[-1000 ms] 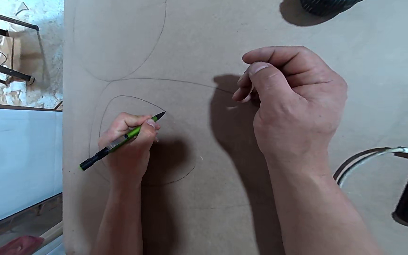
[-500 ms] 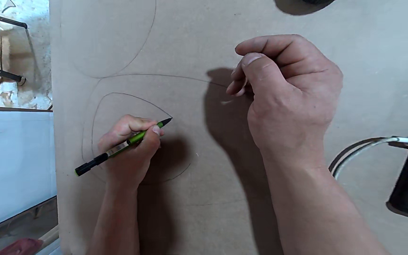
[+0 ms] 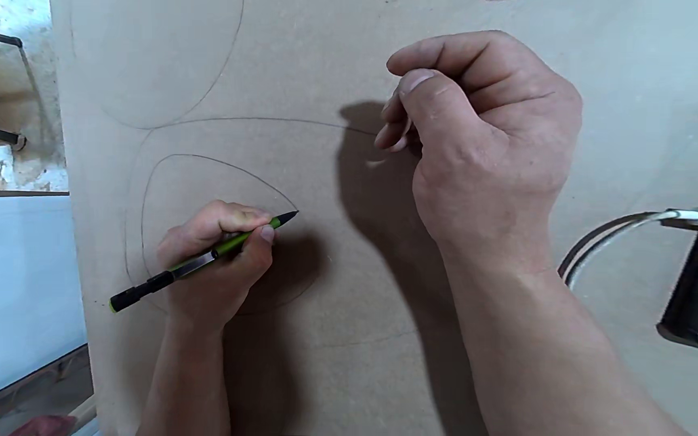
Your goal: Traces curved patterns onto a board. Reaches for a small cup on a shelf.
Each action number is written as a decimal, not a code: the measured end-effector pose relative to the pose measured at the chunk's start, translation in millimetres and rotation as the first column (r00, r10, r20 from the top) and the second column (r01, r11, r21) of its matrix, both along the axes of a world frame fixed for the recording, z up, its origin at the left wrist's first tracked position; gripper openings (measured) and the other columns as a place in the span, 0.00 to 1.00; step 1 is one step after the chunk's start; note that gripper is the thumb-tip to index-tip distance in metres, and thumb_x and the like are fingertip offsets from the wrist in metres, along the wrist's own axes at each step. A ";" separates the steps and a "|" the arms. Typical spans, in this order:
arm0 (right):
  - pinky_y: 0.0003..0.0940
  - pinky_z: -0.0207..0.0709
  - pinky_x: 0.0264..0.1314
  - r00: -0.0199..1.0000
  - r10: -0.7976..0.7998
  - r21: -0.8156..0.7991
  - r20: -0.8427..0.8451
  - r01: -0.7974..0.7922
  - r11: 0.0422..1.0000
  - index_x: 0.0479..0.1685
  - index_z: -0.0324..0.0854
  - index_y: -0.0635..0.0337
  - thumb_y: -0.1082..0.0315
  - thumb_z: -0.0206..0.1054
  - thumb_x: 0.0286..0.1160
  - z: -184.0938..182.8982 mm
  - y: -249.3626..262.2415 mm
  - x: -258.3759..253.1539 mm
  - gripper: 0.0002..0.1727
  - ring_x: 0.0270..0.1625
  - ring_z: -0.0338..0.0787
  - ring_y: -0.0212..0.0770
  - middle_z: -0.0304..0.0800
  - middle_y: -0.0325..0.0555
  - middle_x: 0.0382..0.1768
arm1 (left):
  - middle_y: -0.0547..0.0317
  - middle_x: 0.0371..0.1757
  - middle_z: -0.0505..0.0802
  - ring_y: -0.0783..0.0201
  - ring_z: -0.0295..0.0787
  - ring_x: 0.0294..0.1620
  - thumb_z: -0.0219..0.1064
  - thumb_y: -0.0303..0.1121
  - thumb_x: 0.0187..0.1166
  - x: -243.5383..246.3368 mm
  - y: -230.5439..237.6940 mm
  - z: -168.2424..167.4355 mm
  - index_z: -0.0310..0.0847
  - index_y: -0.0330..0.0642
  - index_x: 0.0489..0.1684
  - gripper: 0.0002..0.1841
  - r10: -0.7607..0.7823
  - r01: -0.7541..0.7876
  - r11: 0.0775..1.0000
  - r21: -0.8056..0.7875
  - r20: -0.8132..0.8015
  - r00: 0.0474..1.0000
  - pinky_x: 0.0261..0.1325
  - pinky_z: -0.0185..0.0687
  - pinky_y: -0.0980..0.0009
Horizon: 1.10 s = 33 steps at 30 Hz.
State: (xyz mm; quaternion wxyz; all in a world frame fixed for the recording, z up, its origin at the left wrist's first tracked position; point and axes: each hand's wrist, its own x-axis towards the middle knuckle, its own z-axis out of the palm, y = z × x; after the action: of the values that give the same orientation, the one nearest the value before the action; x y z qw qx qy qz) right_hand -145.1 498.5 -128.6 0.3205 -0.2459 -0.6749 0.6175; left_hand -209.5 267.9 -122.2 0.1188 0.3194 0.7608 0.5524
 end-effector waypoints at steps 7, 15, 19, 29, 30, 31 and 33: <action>0.24 0.87 0.29 1.000 0.004 0.011 0.012 -0.004 1.000 0.48 0.87 0.59 0.72 0.60 0.82 -0.3 0.2 -0.1 0.10 0.28 0.90 0.29 0.90 0.34 0.29 | 0.63 0.39 0.95 0.67 0.93 0.33 0.74 0.26 0.71 -3.4 -2.5 -0.2 0.87 0.46 0.39 0.05 -0.109 0.109 0.994 -0.015 -0.004 0.994 0.33 0.92 0.73; 0.24 0.87 0.30 1.000 0.003 0.046 0.018 -0.004 0.999 0.46 0.88 0.58 0.72 0.59 0.82 -2.0 -0.3 -0.9 0.10 0.29 0.90 0.28 0.90 0.32 0.29 | 0.63 0.38 0.94 0.67 0.92 0.33 0.75 0.27 0.72 -8.1 -5.4 -0.4 0.87 0.45 0.39 0.04 -0.221 0.221 0.975 0.005 0.020 0.975 0.34 0.91 0.74; 0.24 0.87 0.31 0.999 -0.015 0.047 0.044 0.013 0.999 0.44 0.89 0.56 0.70 0.60 0.82 -2.1 -0.7 -1.8 0.10 0.30 0.90 0.28 0.91 0.31 0.29 | 0.64 0.37 0.94 0.67 0.92 0.33 0.74 0.26 0.71 -9.2 -5.7 0.6 0.88 0.46 0.39 0.05 -0.249 0.249 0.968 -0.008 0.018 0.968 0.34 0.92 0.73; 0.23 0.84 0.29 0.997 -0.067 0.148 0.045 0.059 0.987 0.23 0.85 0.48 0.69 0.63 0.79 -5.1 -2.8 -4.0 0.14 0.26 0.88 0.24 0.87 0.27 0.22 | 0.65 0.38 0.94 0.70 0.92 0.33 0.74 0.26 0.71 -14.8 -6.3 2.9 0.88 0.45 0.38 0.04 -0.354 0.354 0.935 -0.028 0.005 0.935 0.34 0.90 0.76; 0.24 0.84 0.28 0.996 -0.072 0.159 0.043 0.065 0.985 0.21 0.84 0.48 0.69 0.64 0.78 -6.1 -2.7 -4.4 0.14 0.26 0.88 0.25 0.87 0.28 0.21 | 0.65 0.38 0.94 0.70 0.91 0.34 0.74 0.27 0.71 -15.5 -7.0 3.1 0.88 0.45 0.38 0.04 -0.366 0.366 0.930 -0.029 0.011 0.931 0.34 0.89 0.77; 0.25 0.84 0.27 0.996 -0.079 0.173 0.045 0.070 0.982 0.20 0.83 0.48 0.69 0.64 0.78 -6.7 -2.8 -4.5 0.15 0.25 0.88 0.25 0.87 0.28 0.21 | 0.65 0.37 0.94 0.70 0.91 0.33 0.74 0.27 0.71 -15.9 -7.4 3.2 0.88 0.45 0.38 0.03 -0.374 0.374 0.927 -0.031 0.015 0.927 0.34 0.89 0.77; 0.25 0.83 0.26 0.996 -0.083 0.194 0.040 0.074 0.978 0.18 0.83 0.49 0.69 0.65 0.78 -7.3 -2.9 -4.8 0.16 0.24 0.87 0.26 0.86 0.29 0.20 | 0.65 0.36 0.93 0.70 0.90 0.32 0.74 0.27 0.71 -16.4 -7.5 3.3 0.87 0.44 0.37 0.03 -0.388 0.388 0.921 -0.033 0.014 0.922 0.33 0.88 0.77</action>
State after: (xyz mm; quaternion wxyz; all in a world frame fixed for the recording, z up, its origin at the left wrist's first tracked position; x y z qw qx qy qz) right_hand -149.9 495.7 -135.9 0.3507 -0.2550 -0.7286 0.5302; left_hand -225.9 260.4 -118.9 0.2341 0.4597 0.6916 0.5055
